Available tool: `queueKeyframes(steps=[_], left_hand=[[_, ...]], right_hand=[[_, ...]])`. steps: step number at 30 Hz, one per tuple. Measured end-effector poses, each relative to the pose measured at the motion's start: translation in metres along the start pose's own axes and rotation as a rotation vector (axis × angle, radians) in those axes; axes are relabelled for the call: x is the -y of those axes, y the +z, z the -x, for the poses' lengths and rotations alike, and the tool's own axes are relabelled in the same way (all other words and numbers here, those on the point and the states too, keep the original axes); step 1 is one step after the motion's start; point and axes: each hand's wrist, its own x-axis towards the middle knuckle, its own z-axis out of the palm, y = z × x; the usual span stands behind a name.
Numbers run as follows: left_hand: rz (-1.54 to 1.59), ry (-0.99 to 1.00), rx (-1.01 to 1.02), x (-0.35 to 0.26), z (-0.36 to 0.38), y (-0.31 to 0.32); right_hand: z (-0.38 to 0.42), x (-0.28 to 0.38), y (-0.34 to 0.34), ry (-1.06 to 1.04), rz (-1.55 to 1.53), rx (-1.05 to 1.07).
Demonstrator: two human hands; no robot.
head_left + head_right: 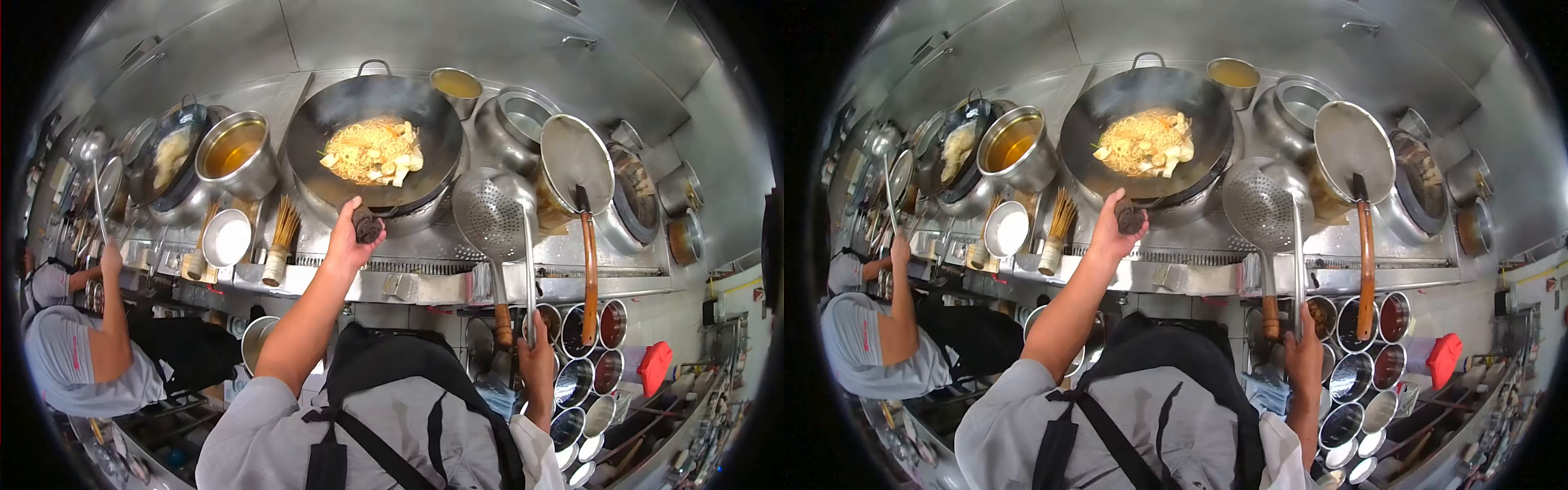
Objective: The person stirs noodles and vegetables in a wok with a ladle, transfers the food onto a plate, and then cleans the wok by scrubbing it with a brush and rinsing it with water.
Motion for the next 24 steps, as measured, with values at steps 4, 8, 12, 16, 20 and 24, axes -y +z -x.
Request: queueKeyframes(steps=[4, 8, 12, 16, 20, 24], left_hand=[[-0.074, -0.061, 0.001, 0.005, 0.053, -0.01], [-0.301, -0.278, 0.191, 0.026, 0.07, -0.065], [-0.452, -0.534, 0.248, 0.043, 0.071, -0.127], [-0.612, -0.469, 0.203, 0.054, 0.094, -0.139], [-0.861, -0.439, 0.031, 0.085, 0.083, -0.223], [-1.085, -0.576, 0.212, 0.106, 0.092, -0.257]], right_hand=[[0.005, -0.031, 0.014, 0.213, 0.193, 0.09], [0.002, -0.042, 0.021, -0.005, 0.36, -0.101], [-0.015, 0.018, -0.01, -0.162, 0.083, -0.235], [-0.019, 0.08, -0.002, -0.253, -0.417, 0.297], [-0.038, 0.023, 0.128, -0.226, -0.485, 0.678], [-0.047, -0.068, 0.257, 0.281, -0.583, 0.942]])
